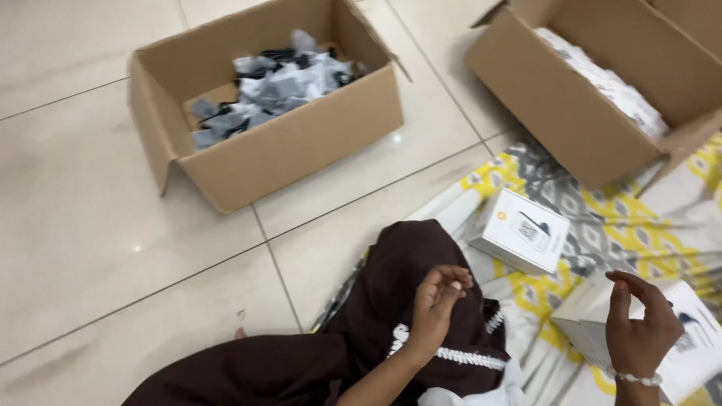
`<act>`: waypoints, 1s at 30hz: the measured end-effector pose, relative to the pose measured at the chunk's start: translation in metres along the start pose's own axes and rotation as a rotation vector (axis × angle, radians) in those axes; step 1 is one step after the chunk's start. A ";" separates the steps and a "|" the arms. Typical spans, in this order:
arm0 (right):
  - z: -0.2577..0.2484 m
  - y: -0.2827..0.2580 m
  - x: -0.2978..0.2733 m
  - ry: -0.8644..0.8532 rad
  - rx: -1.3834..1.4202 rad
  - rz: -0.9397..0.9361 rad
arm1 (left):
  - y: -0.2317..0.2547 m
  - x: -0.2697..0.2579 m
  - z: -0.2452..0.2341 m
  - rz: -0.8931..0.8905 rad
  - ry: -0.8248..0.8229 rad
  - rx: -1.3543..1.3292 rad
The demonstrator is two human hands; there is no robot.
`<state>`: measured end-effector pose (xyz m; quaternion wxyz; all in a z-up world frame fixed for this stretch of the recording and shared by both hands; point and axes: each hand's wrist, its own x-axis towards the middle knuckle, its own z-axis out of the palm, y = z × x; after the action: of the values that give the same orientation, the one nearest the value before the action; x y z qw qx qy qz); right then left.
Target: The person packs electronic devices into small boxes and organizes those boxes into larger cartons.
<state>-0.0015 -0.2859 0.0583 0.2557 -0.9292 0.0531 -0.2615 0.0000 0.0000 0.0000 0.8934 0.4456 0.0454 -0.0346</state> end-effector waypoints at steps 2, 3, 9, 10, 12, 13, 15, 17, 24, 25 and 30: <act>-0.015 0.029 -0.007 0.059 -0.067 0.092 | -0.042 0.012 0.027 -0.069 -0.145 0.010; -0.019 0.043 -0.007 0.100 -0.101 0.141 | -0.062 0.021 0.041 -0.096 -0.253 0.019; 0.059 0.084 0.011 -0.127 0.580 0.364 | -0.183 0.140 0.067 0.245 0.031 0.891; 0.094 0.115 0.018 -0.119 0.575 0.368 | -0.206 0.159 0.058 0.244 0.022 0.888; 0.170 0.173 0.031 -0.126 0.612 0.916 | -0.247 0.197 0.034 0.175 0.129 0.917; 0.190 0.183 0.033 -0.124 0.617 0.915 | -0.230 0.195 0.035 0.179 0.127 0.920; 0.238 0.197 0.042 -0.282 0.590 0.904 | -0.190 0.195 0.033 -0.517 0.110 0.594; 0.228 0.146 0.060 -0.296 0.671 0.875 | -0.155 0.190 0.028 -0.465 0.149 0.556; 0.251 -0.026 0.094 -0.535 1.224 0.549 | 0.021 0.155 -0.041 0.231 0.240 0.106; 0.253 -0.068 0.090 -0.560 1.236 0.534 | 0.038 0.149 -0.066 0.252 0.259 0.111; 0.287 -0.218 0.020 -1.126 1.308 0.657 | 0.119 0.085 -0.190 0.552 0.528 0.083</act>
<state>0.1557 0.0264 -0.0329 0.7792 -0.5283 0.0236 0.3365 0.0867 0.2219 -0.0288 0.8079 0.4703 0.1508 0.3215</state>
